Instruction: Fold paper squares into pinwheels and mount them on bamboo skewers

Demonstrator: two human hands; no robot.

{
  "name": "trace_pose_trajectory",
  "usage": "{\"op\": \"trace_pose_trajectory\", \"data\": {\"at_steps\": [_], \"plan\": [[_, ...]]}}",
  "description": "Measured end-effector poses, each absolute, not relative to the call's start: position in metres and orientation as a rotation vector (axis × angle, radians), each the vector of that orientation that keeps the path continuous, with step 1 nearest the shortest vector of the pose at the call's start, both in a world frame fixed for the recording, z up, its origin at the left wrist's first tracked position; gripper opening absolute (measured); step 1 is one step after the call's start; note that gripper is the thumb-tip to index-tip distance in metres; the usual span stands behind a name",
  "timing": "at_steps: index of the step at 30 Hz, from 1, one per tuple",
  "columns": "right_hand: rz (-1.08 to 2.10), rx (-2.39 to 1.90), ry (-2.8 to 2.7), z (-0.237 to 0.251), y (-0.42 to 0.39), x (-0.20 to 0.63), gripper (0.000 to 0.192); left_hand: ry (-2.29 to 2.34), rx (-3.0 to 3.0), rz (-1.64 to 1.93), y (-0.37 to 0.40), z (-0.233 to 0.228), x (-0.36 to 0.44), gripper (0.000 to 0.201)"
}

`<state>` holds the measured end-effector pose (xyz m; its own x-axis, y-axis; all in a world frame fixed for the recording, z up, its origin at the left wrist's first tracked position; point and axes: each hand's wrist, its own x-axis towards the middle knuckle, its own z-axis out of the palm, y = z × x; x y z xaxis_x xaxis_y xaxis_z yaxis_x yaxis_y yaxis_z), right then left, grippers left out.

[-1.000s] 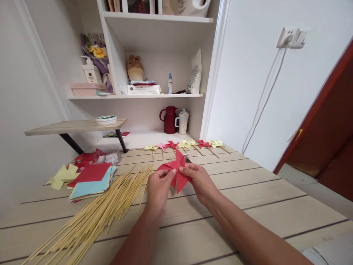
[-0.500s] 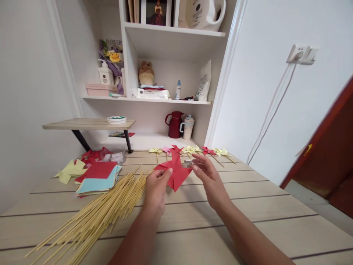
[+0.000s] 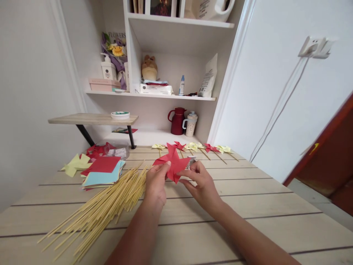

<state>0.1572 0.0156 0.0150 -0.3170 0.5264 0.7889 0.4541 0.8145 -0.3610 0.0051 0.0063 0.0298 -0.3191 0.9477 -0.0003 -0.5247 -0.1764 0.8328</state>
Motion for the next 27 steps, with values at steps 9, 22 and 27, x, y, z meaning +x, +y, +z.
{"op": "trace_pose_trajectory", "data": {"at_steps": [9, 22, 27], "plan": [[0.163, -0.767, -1.753, 0.022, 0.016, 0.159, 0.007, 0.951, 0.768, 1.708, 0.006, 0.026, 0.01, 0.028], [0.407, -0.921, -1.647, 0.032, 0.015, 0.16, 0.019, 1.009, 0.92, 1.684, 0.001, 0.03, 0.016, 0.026], [0.457, -0.963, -1.621, 0.032, 0.017, 0.161, 0.017, 0.996, 0.908, 1.699, 0.002, 0.029, 0.016, 0.025]]}}
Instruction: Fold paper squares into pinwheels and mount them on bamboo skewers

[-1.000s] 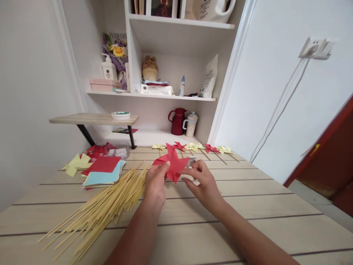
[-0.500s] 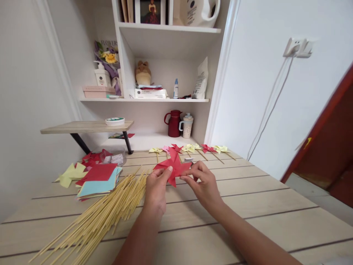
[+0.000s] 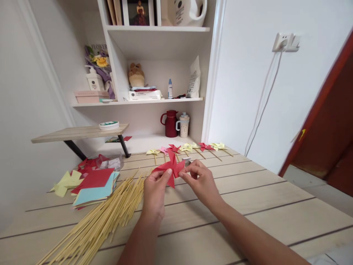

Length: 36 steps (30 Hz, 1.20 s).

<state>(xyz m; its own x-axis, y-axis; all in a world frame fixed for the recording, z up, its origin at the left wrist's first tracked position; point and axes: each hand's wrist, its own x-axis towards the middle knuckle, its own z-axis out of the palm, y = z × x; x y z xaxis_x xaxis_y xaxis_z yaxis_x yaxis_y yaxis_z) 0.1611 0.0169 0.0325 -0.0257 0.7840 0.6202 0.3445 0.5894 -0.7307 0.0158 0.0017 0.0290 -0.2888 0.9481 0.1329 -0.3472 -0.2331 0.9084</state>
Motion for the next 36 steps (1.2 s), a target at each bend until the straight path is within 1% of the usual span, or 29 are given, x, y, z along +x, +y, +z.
{"op": "trace_pose_trajectory", "data": {"at_steps": [10, 20, 32, 36], "plan": [[0.454, -0.979, -1.57, 0.034, 0.019, 0.159, 0.017, 1.048, 0.913, 1.689, 0.001, 0.033, 0.019, 0.027], [0.408, -0.961, -1.57, 0.033, 0.021, 0.156, 0.019, 1.064, 0.954, 1.668, 0.005, 0.027, 0.016, 0.033], [0.475, -0.959, -1.555, 0.035, 0.018, 0.161, 0.017, 1.06, 0.967, 1.677, 0.002, 0.03, 0.019, 0.032], [0.443, -0.928, -1.442, 0.042, 0.021, 0.171, 0.018, 1.049, 0.957, 1.671, 0.003, 0.03, 0.018, 0.032]]}}
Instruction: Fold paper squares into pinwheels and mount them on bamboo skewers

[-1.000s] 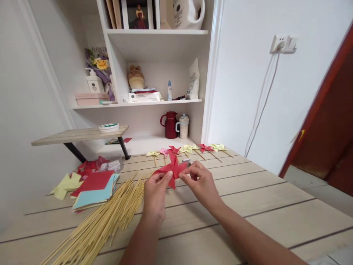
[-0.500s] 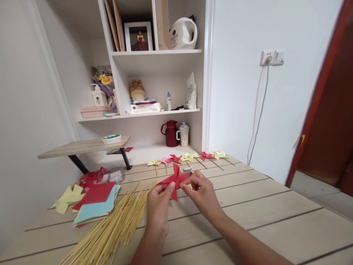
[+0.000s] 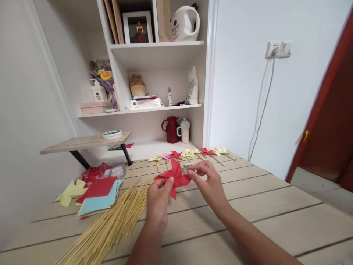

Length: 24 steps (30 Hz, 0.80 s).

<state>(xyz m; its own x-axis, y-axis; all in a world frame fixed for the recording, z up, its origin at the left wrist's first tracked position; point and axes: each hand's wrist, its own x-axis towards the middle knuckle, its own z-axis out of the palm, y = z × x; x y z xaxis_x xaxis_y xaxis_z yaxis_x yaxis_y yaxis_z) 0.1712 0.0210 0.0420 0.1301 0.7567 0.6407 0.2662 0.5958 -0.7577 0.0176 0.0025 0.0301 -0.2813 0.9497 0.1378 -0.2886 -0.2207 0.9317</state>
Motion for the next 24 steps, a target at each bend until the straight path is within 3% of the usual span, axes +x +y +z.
{"op": "trace_pose_trajectory", "data": {"at_steps": [2, 8, 17, 24], "plan": [[0.523, -0.916, -1.385, 0.0449, 0.0236, 0.1768, 0.026, 1.062, 0.955, 1.666, 0.0027, 0.0298, 0.0172, 0.032], [1.16, -0.833, -1.313, 0.0476, 0.0251, 0.1817, 0.058, 1.076, 1.006, 1.597, 0.0026, 0.0301, 0.0188, 0.03], [1.279, -0.819, -1.456, 0.0451, 0.0242, 0.1776, 0.026, 1.129, 1.171, 1.526, -0.0002, 0.031, 0.022, 0.023], [1.184, -0.92, -1.491, 0.0407, 0.027, 0.1762, 0.022, 1.212, 1.223, 1.538, 0.0018, 0.0269, 0.0214, 0.019]]}}
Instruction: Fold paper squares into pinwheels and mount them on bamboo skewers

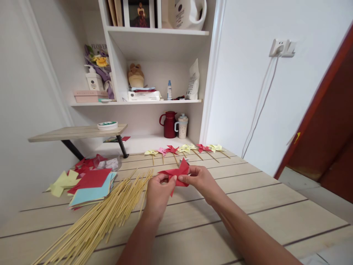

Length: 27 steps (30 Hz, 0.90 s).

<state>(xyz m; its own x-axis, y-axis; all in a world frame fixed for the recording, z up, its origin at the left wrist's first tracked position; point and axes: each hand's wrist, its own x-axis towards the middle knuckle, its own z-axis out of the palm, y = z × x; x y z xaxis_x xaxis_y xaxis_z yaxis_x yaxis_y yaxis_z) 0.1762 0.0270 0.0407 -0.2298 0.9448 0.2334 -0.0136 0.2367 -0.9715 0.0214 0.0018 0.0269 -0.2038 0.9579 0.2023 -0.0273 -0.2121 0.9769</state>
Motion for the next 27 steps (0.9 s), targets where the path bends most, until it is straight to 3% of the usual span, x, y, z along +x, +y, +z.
{"op": "trace_pose_trajectory", "data": {"at_steps": [7, 17, 27], "plan": [[1.26, -0.905, -1.412, 0.037, 0.026, 0.171, 0.022, 1.248, 1.223, 1.566, 0.002, 0.026, 0.024, 0.021], [1.291, -0.857, -1.193, 0.041, 0.029, 0.175, 0.029, 1.207, 1.019, 1.657, 0.0, 0.03, 0.008, 0.046], [1.264, -0.893, -1.296, 0.037, 0.026, 0.171, 0.029, 1.048, 1.055, 1.493, -0.001, 0.032, 0.013, 0.035]]}}
